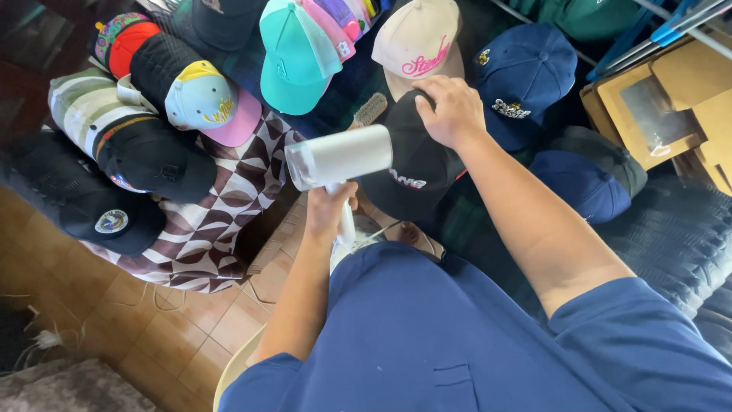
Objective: A person is cleaning and shaping a black baseball cap using a brush and a handheld steamer in a workspace filled with various hats.
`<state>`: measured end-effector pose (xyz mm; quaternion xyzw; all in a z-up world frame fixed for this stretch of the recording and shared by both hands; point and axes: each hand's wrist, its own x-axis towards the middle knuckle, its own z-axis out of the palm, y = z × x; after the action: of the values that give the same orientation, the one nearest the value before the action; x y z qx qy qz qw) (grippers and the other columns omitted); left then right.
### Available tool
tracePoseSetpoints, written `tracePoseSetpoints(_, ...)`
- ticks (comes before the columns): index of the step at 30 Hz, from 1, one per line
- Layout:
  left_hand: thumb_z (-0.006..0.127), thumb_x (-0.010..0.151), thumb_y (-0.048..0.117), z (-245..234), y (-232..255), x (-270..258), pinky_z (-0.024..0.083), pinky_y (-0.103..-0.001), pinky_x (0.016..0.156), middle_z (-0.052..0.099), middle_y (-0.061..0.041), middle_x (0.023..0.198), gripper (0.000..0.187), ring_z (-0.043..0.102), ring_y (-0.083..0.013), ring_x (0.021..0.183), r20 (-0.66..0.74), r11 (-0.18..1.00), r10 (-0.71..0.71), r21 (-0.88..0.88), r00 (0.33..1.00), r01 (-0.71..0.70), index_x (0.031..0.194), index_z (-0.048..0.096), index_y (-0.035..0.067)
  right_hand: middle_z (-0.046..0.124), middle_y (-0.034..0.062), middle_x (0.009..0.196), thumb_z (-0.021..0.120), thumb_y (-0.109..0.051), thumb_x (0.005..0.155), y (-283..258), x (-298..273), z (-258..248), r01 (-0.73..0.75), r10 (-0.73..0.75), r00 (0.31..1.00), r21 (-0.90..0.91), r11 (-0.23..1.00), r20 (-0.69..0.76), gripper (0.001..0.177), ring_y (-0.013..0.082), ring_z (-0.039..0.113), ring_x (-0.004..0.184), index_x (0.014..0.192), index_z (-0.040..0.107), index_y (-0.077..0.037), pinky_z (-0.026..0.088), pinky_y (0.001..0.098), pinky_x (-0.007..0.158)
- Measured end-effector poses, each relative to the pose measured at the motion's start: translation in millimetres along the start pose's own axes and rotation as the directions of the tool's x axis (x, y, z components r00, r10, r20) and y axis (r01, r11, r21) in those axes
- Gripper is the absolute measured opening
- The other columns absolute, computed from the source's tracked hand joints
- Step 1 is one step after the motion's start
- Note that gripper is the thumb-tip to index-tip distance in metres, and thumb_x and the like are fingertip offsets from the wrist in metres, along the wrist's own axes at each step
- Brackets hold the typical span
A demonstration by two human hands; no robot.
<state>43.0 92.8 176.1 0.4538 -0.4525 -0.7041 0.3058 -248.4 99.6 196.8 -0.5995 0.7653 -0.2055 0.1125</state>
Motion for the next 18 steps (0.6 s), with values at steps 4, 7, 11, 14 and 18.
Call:
tracePoseSetpoints(4,0.066,0.086,0.005,3,-6,-2,0.045,-0.034,0.060,0.055,-0.011,0.077,0.012,0.051,-0.0204,0.060,-0.047,0.960,-0.258,-0.125,0.965,0.251,0.095,0.061,0.001,0.066,0.0078,0.138,0.049,-0.033,0.104,-2,0,-1,-0.002,0.002,1.000,0.011,1.000,0.001,0.039,0.0313,0.056,0.126,0.133,0.069,-0.017,0.044,0.0530,0.101)
tracePoseSetpoints(7,0.071,0.082,0.008,6,1,10,0.049,-0.034,0.056,0.062,-0.013,0.077,0.031,0.058,-0.0204,0.056,-0.107,0.982,-0.185,-0.050,0.977,0.181,0.110,0.063,-0.002,0.067,0.0060,0.136,0.049,-0.034,0.102,4,-5,12,-0.017,0.017,1.000,0.007,1.000,-0.001,0.039,0.0315,0.057,0.123,0.131,0.070,-0.018,0.044,0.0528,0.099)
tracePoseSetpoints(11,0.073,0.074,0.013,22,61,32,0.048,-0.032,0.053,0.053,-0.006,0.054,0.015,0.057,-0.0178,0.048,-0.075,1.000,-0.029,-0.002,0.997,0.029,0.075,0.059,0.008,0.067,-0.0059,0.131,0.049,-0.050,0.104,23,1,26,-0.038,0.032,0.997,-0.096,0.995,-0.072,0.036,0.0238,0.062,0.122,0.132,0.068,-0.038,0.050,0.0411,0.100)
tracePoseSetpoints(14,0.073,0.070,0.003,19,74,56,0.051,-0.035,0.049,0.053,-0.008,0.062,0.025,0.057,-0.0185,0.048,-0.027,0.991,-0.057,-0.127,0.998,0.053,0.090,0.057,0.001,0.066,-0.0056,0.134,0.048,-0.053,0.104,26,-1,27,-0.056,0.052,0.998,-0.080,0.995,-0.048,0.038,0.0239,0.060,0.125,0.133,0.066,-0.038,0.048,0.0421,0.102)
tracePoseSetpoints(18,0.073,0.071,0.003,18,71,68,0.053,-0.036,0.050,0.054,-0.011,0.067,0.037,0.057,-0.0194,0.051,0.012,0.984,-0.056,-0.166,0.998,0.058,0.103,0.056,-0.006,0.065,-0.0055,0.136,0.047,-0.054,0.103,24,1,25,-0.085,0.084,0.996,-0.069,0.994,-0.025,0.039,0.0249,0.058,0.128,0.133,0.066,-0.038,0.048,0.0432,0.106)
